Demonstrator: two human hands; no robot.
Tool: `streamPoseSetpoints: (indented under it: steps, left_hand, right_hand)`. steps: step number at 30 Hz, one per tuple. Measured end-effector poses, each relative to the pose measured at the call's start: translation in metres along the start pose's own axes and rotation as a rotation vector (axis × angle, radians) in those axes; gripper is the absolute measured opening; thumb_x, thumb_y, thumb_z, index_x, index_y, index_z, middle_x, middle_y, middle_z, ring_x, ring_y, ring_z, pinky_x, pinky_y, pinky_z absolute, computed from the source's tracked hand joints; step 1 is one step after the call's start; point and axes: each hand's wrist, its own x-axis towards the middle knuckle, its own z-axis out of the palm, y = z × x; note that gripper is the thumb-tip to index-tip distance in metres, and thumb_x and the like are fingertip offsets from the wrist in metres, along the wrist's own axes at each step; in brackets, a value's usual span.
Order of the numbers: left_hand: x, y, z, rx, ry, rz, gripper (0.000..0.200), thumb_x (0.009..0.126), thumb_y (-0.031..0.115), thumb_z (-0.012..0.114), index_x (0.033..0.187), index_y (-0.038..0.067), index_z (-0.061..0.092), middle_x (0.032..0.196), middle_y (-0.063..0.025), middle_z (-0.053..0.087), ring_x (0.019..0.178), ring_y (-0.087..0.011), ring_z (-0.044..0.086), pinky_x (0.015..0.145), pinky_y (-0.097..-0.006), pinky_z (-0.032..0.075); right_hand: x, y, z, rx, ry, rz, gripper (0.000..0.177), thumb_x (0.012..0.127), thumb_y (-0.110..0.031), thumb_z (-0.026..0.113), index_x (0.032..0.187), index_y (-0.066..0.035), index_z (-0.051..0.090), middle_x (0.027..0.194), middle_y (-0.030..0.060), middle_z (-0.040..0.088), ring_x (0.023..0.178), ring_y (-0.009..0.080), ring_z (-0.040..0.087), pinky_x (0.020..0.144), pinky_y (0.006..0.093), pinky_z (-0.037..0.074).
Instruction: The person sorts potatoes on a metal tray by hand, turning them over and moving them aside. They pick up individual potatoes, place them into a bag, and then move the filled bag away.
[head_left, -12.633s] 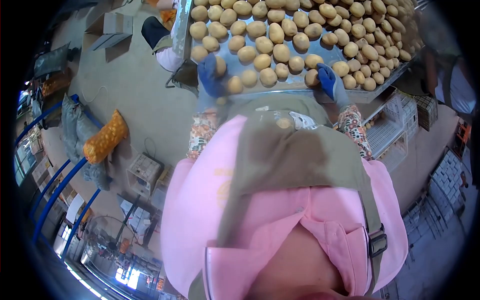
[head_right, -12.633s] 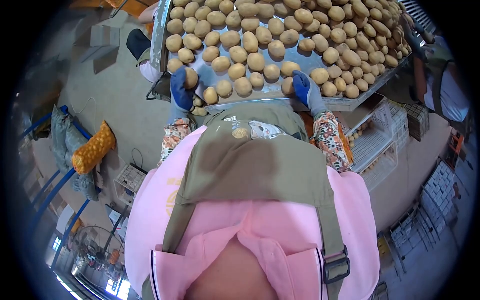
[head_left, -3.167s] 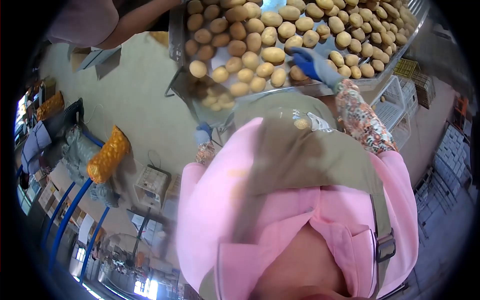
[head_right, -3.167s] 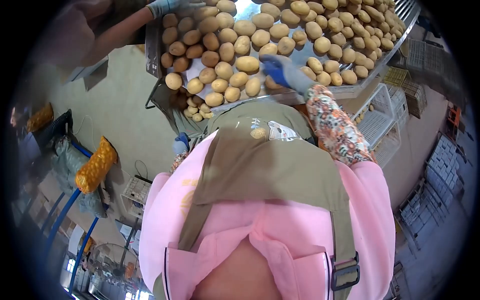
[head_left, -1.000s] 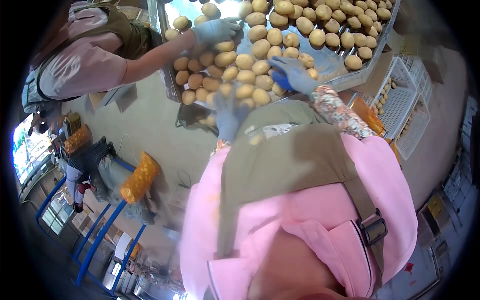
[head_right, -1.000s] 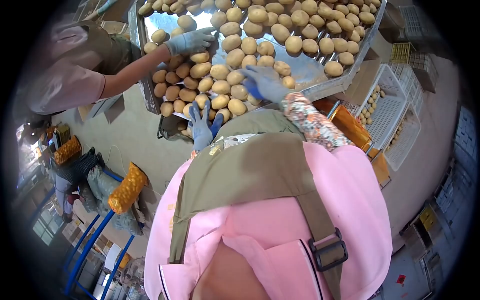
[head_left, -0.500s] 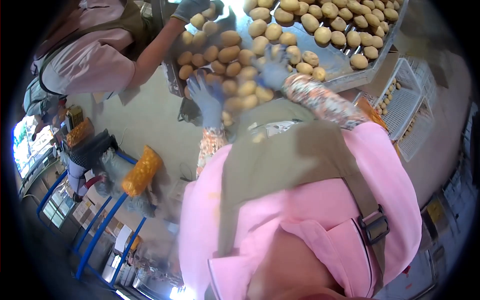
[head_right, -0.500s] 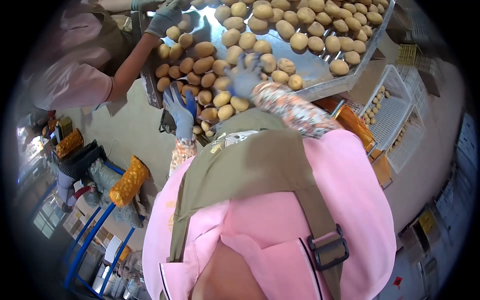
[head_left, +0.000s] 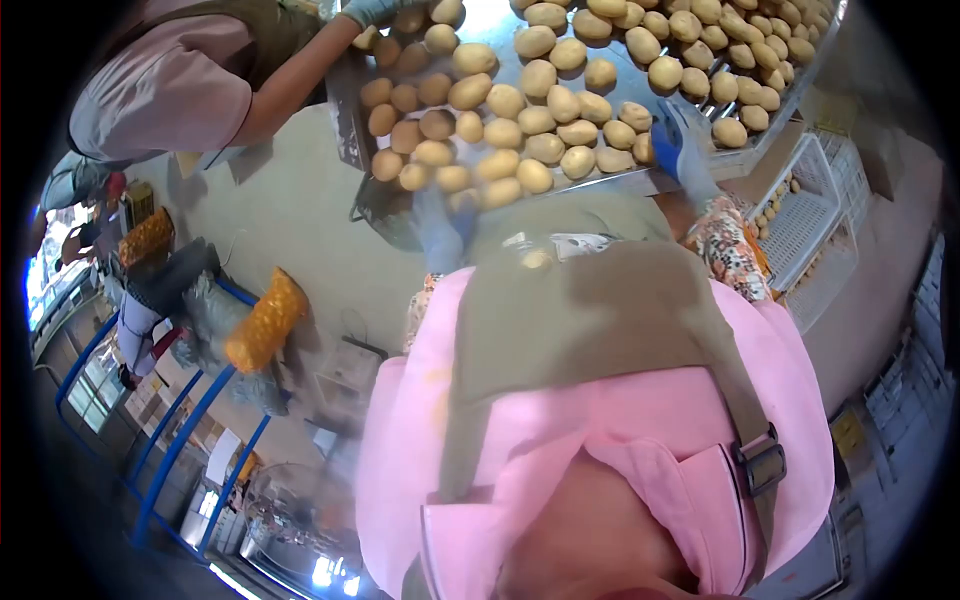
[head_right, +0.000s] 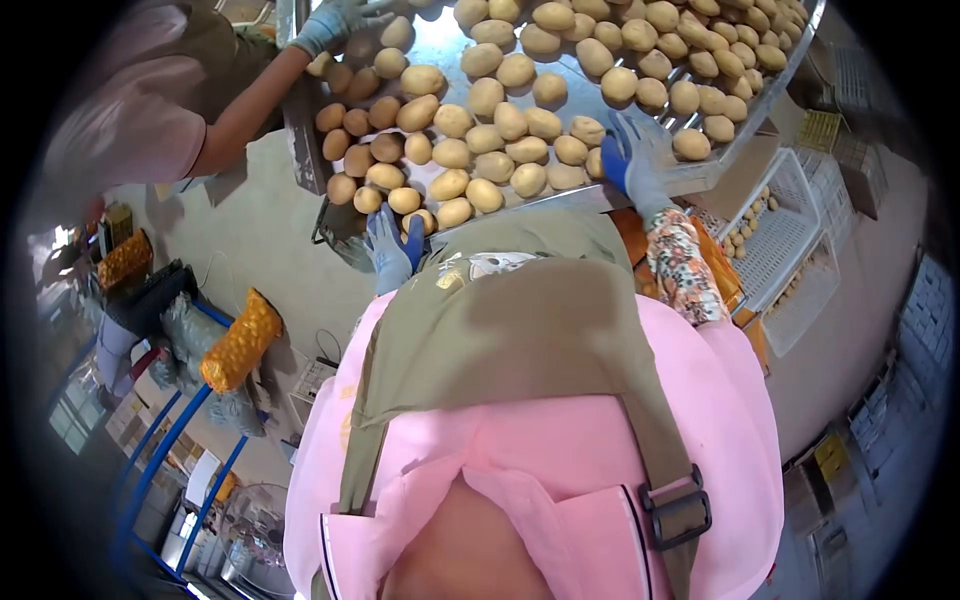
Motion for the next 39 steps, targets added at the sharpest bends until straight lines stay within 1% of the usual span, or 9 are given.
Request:
streamPoseSetpoints:
  steps: [5, 10, 17, 21, 24, 26, 35, 37, 39]
  left_hand:
    - [0.004, 0.01, -0.005, 0.023, 0.436, 0.04, 0.059, 0.087, 0.041, 0.06, 0.131, 0.005, 0.049, 0.133, -0.0213, 0.047, 0.129, -0.0415, 0.036, 0.107, -0.0551, 0.025]
    - [0.086, 0.06, -0.009, -0.382, 0.336, 0.294, 0.053, 0.089, 0.034, 0.059, 0.13, 0.003, 0.05, 0.133, -0.0254, 0.047, 0.123, -0.0431, 0.044, 0.104, -0.0516, 0.032]
    - [0.159, 0.106, 0.001, -0.054, -0.073, 0.208, 0.074, 0.088, 0.062, 0.042, 0.145, 0.015, 0.036, 0.155, -0.0137, 0.024, 0.142, -0.0378, 0.02, 0.112, -0.056, 0.016]
    - [0.101, 0.056, 0.024, 0.176, 0.201, 0.398, 0.062, 0.09, 0.052, 0.047, 0.14, 0.015, 0.043, 0.147, -0.0157, 0.037, 0.138, -0.0421, 0.027, 0.108, -0.0661, 0.017]
    - [0.055, 0.029, 0.02, 0.564, 0.075, 0.302, 0.062, 0.096, 0.052, 0.036, 0.148, 0.02, 0.032, 0.156, -0.0178, 0.017, 0.141, -0.043, 0.015, 0.114, -0.0558, 0.011]
    - [0.033, 0.028, 0.006, 0.314, 0.035, 0.236, 0.061, 0.095, 0.051, 0.038, 0.148, 0.02, 0.032, 0.155, -0.0194, 0.017, 0.141, -0.0433, 0.015, 0.113, -0.0559, 0.011]
    - [0.001, 0.003, 0.011, -0.089, 0.128, 0.125, 0.071, 0.09, 0.046, 0.055, 0.149, 0.016, 0.028, 0.153, -0.0228, 0.023, 0.139, -0.0421, 0.022, 0.112, -0.0525, 0.016]
    - [-0.003, 0.008, 0.005, -0.118, 0.181, 0.137, 0.067, 0.09, 0.04, 0.057, 0.146, 0.011, 0.033, 0.151, -0.023, 0.027, 0.137, -0.0418, 0.026, 0.111, -0.0505, 0.02]
    - [-0.003, 0.013, 0.001, -0.2, 0.198, 0.077, 0.062, 0.09, 0.035, 0.059, 0.142, 0.008, 0.039, 0.149, -0.0234, 0.029, 0.136, -0.0415, 0.029, 0.11, -0.0484, 0.025]
  right_hand:
    - [-0.024, -0.08, 0.036, -0.519, -0.288, 0.022, 0.069, 0.083, -0.042, 0.066, 0.144, -0.026, 0.039, 0.138, 0.0233, 0.046, 0.128, 0.0418, 0.042, 0.102, 0.0479, 0.038]
    - [0.007, -0.122, 0.046, 0.046, -0.716, 0.045, 0.061, 0.085, -0.054, 0.056, 0.14, -0.03, 0.045, 0.143, 0.0338, 0.03, 0.129, 0.0542, 0.032, 0.11, 0.0535, 0.025]
    - [0.001, -0.159, 0.027, -0.116, -0.489, -0.152, 0.053, 0.089, -0.047, 0.053, 0.137, -0.024, 0.049, 0.135, 0.0317, 0.042, 0.127, 0.0517, 0.036, 0.108, 0.0535, 0.028]
    - [-0.023, -0.066, 0.016, -0.09, -0.431, -0.137, 0.054, 0.087, -0.028, 0.06, 0.139, -0.021, 0.046, 0.136, 0.0293, 0.042, 0.13, 0.0408, 0.039, 0.108, 0.0471, 0.032]
    - [-0.03, 0.001, 0.011, -0.19, -0.615, 0.004, 0.051, 0.09, -0.024, 0.058, 0.139, -0.015, 0.047, 0.13, 0.0235, 0.052, 0.124, 0.0374, 0.047, 0.106, 0.043, 0.036]
    - [-0.017, -0.027, -0.003, 0.455, -0.431, 0.531, 0.048, 0.091, -0.022, 0.056, 0.137, -0.013, 0.048, 0.122, 0.0218, 0.058, 0.116, 0.0384, 0.053, 0.102, 0.0413, 0.041]
    - [0.06, -0.108, 0.054, -0.339, -0.61, 0.182, 0.058, 0.084, -0.019, 0.06, 0.139, -0.014, 0.039, 0.135, 0.0311, 0.041, 0.114, 0.0471, 0.052, 0.098, 0.0488, 0.043]
    - [0.059, -0.101, 0.047, -0.284, -0.491, 0.116, 0.051, 0.084, -0.017, 0.06, 0.132, -0.01, 0.043, 0.12, 0.0252, 0.052, 0.101, 0.0385, 0.06, 0.089, 0.0425, 0.049]
    - [0.065, -0.072, 0.039, 0.538, -0.647, 0.471, 0.047, 0.085, -0.016, 0.061, 0.128, -0.008, 0.044, 0.102, 0.0136, 0.056, 0.085, 0.0238, 0.06, 0.076, 0.0323, 0.05]
